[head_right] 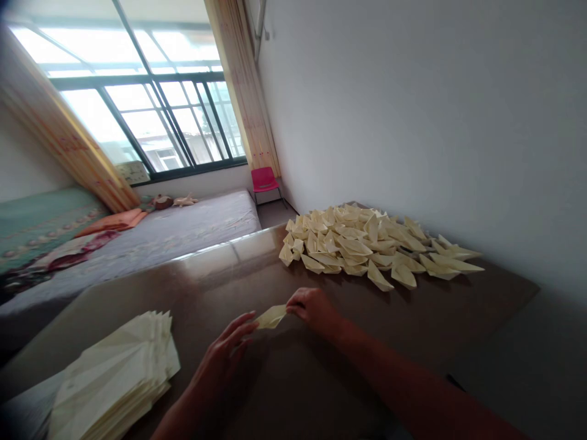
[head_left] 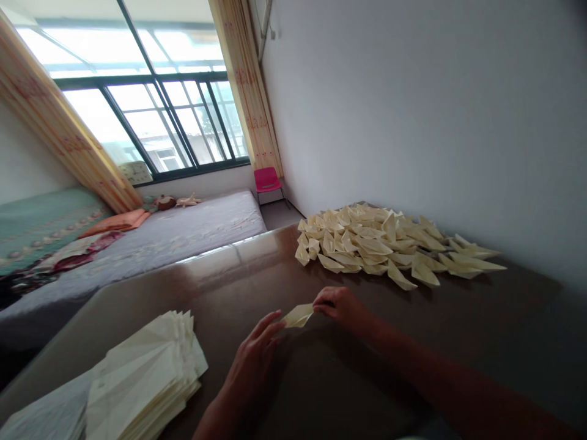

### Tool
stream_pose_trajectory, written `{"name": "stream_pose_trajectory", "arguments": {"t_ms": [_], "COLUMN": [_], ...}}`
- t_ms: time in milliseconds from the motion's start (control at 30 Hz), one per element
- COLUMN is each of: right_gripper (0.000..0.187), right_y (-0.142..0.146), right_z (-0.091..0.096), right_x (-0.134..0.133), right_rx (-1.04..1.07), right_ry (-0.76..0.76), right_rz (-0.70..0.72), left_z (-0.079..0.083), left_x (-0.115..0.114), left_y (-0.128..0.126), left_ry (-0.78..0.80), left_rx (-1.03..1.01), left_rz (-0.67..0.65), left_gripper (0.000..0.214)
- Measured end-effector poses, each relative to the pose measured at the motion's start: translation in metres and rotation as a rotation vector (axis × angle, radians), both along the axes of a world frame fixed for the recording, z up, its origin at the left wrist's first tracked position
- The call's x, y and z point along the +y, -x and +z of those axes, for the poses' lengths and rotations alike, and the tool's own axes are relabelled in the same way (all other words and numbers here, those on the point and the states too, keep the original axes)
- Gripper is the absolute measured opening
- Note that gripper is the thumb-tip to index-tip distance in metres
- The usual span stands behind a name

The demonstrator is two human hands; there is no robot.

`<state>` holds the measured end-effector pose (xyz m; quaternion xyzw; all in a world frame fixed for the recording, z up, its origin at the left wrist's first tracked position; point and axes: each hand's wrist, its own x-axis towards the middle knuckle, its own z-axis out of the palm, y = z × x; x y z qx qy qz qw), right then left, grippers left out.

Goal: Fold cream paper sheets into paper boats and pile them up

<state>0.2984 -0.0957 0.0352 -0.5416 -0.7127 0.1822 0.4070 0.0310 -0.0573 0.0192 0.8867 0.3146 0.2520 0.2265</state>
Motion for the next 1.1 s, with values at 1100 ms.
{"name": "stream_pose_trajectory", "arguments": {"t_ms": [1100], "right_gripper": [0.032], "right_y": [-0.002], "right_z": [-0.053], "right_x": [0.028], "right_rx": [-0.182], "right_ry": [0.06], "right_rz": [0.283], "left_z": [0.066], "left_x": [0.007], "left_y": [0.201], "left_ry": [0.303], "left_rx": [0.556], "left_rz": [0.62], "left_gripper": [0.081]}}
